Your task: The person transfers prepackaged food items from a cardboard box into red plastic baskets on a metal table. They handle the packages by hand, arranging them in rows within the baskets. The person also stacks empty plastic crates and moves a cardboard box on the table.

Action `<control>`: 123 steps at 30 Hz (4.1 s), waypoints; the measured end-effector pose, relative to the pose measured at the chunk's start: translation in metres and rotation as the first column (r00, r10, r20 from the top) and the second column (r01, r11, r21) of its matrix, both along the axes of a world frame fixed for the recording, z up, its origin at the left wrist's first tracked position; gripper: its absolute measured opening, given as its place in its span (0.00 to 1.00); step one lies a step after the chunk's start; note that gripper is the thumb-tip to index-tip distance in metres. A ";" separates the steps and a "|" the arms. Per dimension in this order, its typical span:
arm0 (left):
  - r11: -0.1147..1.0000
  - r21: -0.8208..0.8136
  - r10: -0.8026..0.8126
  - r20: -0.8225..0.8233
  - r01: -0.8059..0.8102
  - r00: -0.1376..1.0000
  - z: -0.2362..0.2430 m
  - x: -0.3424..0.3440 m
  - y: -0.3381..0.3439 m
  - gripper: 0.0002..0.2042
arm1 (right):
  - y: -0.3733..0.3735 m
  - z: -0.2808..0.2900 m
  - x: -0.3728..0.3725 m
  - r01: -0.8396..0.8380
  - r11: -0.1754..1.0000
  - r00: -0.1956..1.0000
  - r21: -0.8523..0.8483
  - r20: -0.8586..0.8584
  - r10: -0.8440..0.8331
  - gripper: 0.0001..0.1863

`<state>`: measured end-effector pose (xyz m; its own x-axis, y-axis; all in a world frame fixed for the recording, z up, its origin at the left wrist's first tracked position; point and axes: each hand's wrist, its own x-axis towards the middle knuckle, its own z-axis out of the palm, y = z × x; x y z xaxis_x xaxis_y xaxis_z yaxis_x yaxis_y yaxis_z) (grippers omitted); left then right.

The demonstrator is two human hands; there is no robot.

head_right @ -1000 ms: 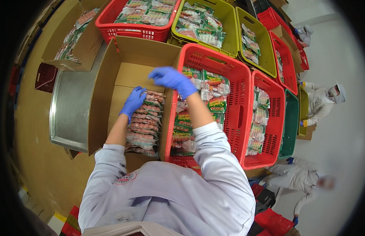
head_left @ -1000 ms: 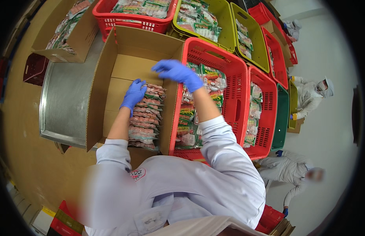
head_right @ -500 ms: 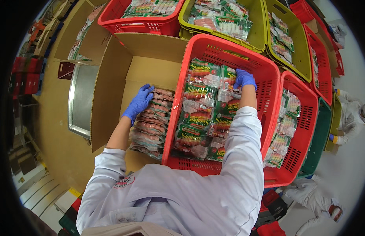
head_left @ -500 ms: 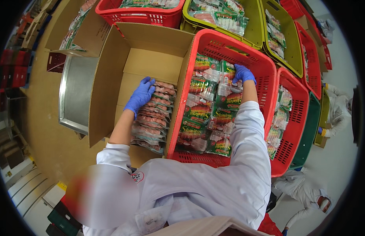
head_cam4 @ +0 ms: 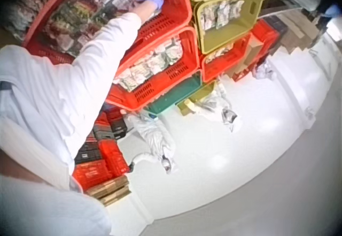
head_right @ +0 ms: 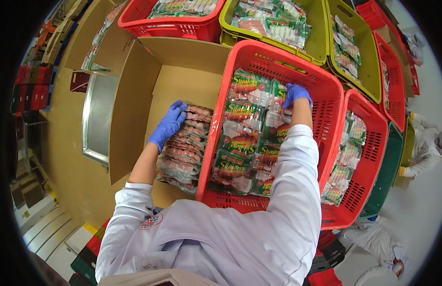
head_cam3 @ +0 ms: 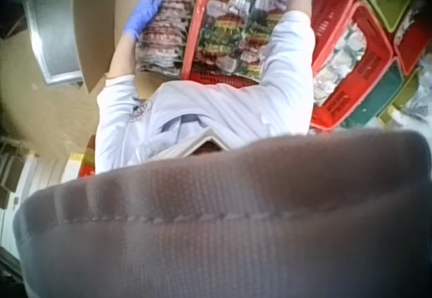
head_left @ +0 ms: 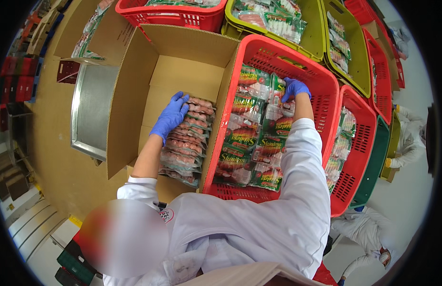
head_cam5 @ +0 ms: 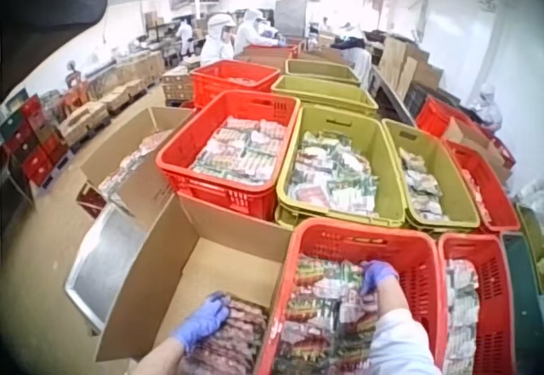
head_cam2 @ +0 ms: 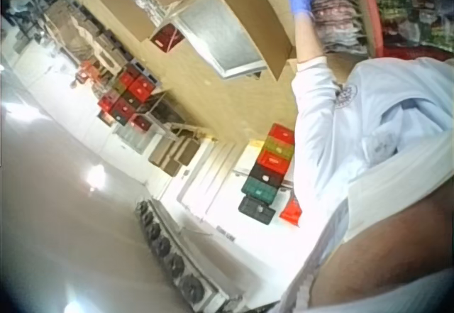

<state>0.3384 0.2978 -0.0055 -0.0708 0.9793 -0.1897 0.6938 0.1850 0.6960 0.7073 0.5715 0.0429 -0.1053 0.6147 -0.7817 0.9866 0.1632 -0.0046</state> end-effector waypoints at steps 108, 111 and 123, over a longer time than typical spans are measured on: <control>0.975 -0.092 -0.215 -0.183 0.201 0.959 0.009 -0.012 0.073 0.38 | -0.068 0.029 -0.033 0.075 0.946 0.823 0.315 -0.555 0.120 0.51; 0.975 -0.078 -0.219 -0.214 0.207 0.952 0.001 -0.015 0.069 0.39 | -0.087 0.003 -0.011 -0.068 0.967 0.997 0.246 -0.010 0.073 0.69; 0.980 -0.148 -0.168 -0.232 0.136 0.958 0.002 -0.009 0.068 0.39 | -0.113 -0.014 0.029 -0.151 0.961 0.986 0.233 0.098 0.131 0.50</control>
